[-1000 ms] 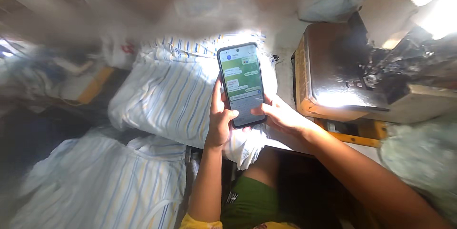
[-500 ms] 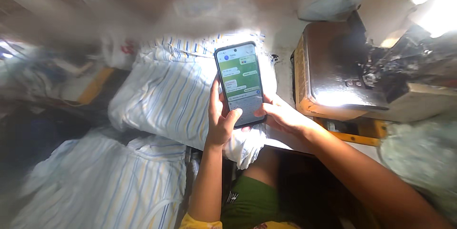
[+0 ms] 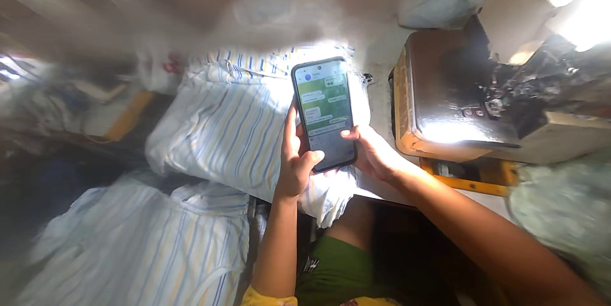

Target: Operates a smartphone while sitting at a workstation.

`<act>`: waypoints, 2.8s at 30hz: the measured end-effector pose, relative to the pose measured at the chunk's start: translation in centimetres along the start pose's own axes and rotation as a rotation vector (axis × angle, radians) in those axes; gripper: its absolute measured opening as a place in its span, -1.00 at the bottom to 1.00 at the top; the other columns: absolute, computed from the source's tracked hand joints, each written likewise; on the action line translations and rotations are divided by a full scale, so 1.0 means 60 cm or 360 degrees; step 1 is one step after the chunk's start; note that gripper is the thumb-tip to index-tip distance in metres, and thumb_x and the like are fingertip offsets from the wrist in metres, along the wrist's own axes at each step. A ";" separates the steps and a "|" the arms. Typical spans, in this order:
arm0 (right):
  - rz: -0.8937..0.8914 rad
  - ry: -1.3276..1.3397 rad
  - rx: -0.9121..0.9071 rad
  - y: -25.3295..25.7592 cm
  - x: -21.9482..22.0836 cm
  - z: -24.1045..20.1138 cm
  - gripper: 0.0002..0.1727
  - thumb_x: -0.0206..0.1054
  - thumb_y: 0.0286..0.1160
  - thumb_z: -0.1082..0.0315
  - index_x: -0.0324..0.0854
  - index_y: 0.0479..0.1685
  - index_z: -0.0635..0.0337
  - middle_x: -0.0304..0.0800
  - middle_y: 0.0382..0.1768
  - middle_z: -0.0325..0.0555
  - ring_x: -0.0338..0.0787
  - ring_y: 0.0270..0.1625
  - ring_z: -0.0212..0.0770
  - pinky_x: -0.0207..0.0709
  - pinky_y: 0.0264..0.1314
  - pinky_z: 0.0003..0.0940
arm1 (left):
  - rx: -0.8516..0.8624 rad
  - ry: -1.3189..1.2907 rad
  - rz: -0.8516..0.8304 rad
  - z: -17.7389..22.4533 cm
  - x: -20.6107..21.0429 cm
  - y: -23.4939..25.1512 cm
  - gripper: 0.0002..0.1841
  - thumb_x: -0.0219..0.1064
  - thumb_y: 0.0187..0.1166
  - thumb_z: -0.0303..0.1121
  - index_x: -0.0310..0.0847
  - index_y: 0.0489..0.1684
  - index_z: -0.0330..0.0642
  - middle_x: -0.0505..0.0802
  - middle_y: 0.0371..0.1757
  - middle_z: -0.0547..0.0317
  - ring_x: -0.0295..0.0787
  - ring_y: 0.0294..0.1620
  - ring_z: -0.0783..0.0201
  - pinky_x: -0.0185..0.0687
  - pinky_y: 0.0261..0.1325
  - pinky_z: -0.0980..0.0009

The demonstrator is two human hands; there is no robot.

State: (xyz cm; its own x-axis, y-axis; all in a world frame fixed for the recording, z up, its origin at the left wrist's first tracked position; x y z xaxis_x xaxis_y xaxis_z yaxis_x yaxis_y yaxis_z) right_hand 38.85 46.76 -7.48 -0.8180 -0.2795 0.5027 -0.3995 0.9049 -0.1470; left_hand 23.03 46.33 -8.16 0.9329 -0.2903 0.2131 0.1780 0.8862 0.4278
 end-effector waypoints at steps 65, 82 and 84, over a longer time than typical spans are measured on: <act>-0.0372 0.0027 -0.0052 0.002 -0.020 -0.001 -0.44 -0.06 0.27 0.68 0.49 0.25 0.02 0.89 -0.09 -0.23 0.91 -0.11 -0.30 0.84 -0.08 -0.33 | -0.0075 -0.0118 0.0077 0.001 -0.004 0.002 -0.01 0.11 0.17 -0.62 -0.15 0.84 0.07 0.74 0.38 0.38 0.78 0.25 0.41 0.77 0.26 0.35; -0.0394 -0.0162 -0.0105 -0.001 -0.019 -0.003 -0.41 0.08 0.29 0.71 0.39 0.37 0.06 0.88 0.00 -0.28 0.91 -0.05 -0.34 0.84 -0.01 -0.39 | -0.0018 0.0162 0.0177 0.005 0.003 0.002 -0.09 0.14 0.31 -0.67 -0.16 0.83 -0.07 0.75 0.33 0.34 0.80 0.20 0.43 0.78 0.23 0.38; -0.0412 -0.0184 -0.0114 0.001 -0.023 -0.001 -0.40 0.11 0.33 0.71 0.38 0.41 0.07 0.87 0.03 -0.25 0.91 -0.03 -0.31 0.84 0.02 -0.37 | -0.0008 0.0183 0.0180 0.005 0.004 0.003 -0.10 0.11 0.35 -0.69 -0.16 0.83 -0.09 0.75 0.34 0.30 0.81 0.20 0.42 0.78 0.24 0.37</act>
State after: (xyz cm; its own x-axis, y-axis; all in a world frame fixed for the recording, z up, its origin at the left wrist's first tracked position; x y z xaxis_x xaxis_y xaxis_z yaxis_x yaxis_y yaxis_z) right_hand 39.98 47.24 -8.14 -0.7360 -0.5352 0.4146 -0.5743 0.8178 0.0362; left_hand 23.19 46.28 -7.76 0.9768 -0.1454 0.1575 0.0710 0.9128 0.4022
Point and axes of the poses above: each hand's wrist, its own y-axis towards the middle knuckle, its own x-axis out of the palm, z = x × y, the point moved 2 cm from there along y, towards the middle knuckle
